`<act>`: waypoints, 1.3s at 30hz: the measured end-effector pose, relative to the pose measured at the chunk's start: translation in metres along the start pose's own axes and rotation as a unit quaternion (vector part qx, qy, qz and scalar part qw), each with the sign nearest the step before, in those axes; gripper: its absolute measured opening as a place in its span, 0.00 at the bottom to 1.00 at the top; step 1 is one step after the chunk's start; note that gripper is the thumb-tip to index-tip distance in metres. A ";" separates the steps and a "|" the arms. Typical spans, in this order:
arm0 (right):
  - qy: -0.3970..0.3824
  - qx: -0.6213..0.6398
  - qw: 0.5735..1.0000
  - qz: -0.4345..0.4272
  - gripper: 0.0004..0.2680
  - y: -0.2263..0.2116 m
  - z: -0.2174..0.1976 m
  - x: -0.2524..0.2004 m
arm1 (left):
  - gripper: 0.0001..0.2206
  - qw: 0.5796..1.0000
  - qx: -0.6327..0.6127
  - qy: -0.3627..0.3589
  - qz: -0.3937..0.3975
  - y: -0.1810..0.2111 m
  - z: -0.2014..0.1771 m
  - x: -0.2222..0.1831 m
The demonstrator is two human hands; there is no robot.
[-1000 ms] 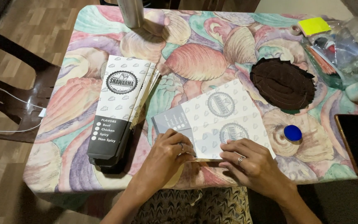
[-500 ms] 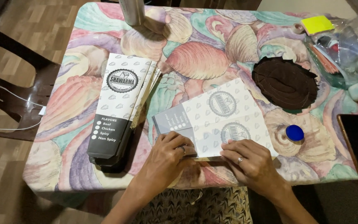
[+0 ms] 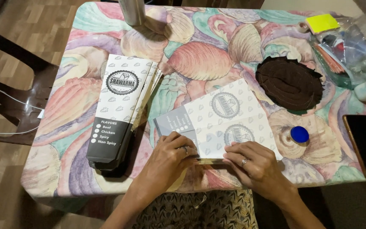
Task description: The person organizes printed paper food wrappers on a table, aligning a stack of wrappers and then separating individual sheets from another pile.
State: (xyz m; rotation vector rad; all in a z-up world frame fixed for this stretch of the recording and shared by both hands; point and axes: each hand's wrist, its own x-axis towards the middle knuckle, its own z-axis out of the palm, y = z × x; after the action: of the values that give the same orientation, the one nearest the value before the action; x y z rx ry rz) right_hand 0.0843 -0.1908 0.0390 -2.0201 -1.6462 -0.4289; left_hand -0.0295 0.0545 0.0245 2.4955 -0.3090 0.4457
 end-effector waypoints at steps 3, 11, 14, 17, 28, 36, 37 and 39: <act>0.025 -0.028 0.999 -0.014 0.05 -0.009 -0.005 0.012 | 0.07 1.000 0.008 0.021 0.018 0.004 -0.001 -0.002; 0.031 -0.045 0.998 -0.009 0.06 0.000 0.006 0.002 | 0.11 0.995 0.071 0.034 0.064 0.006 0.006 -0.015; 0.027 -0.049 0.998 -0.012 0.06 0.004 0.009 -0.003 | 0.15 0.990 0.105 0.030 0.084 0.004 0.010 -0.021; 0.019 -0.064 0.998 -0.014 0.06 -0.002 0.007 0.000 | 0.18 0.986 0.135 0.021 0.099 0.004 0.013 -0.024; 0.051 -0.067 0.996 0.013 0.08 0.002 0.025 -0.014 | 0.13 0.980 0.097 0.120 0.129 0.007 0.003 -0.026; 0.046 -0.044 0.998 -0.009 0.11 -0.028 0.045 0.013 | 0.08 0.978 0.101 0.131 0.124 0.006 0.009 -0.026; 0.047 -0.043 0.998 -0.010 0.11 -0.029 0.045 0.015 | 0.08 0.978 0.102 0.131 0.124 0.006 0.007 -0.025; 0.048 -0.018 0.999 -0.009 0.09 -0.033 0.045 0.020 | 0.11 0.977 0.104 0.128 0.133 0.007 0.004 -0.025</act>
State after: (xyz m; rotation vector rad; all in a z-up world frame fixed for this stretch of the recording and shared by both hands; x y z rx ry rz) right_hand 0.0535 -0.1447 0.0182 -1.9794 -1.6106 -0.5565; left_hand -0.0539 0.0493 0.0156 2.5651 -0.5174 0.9437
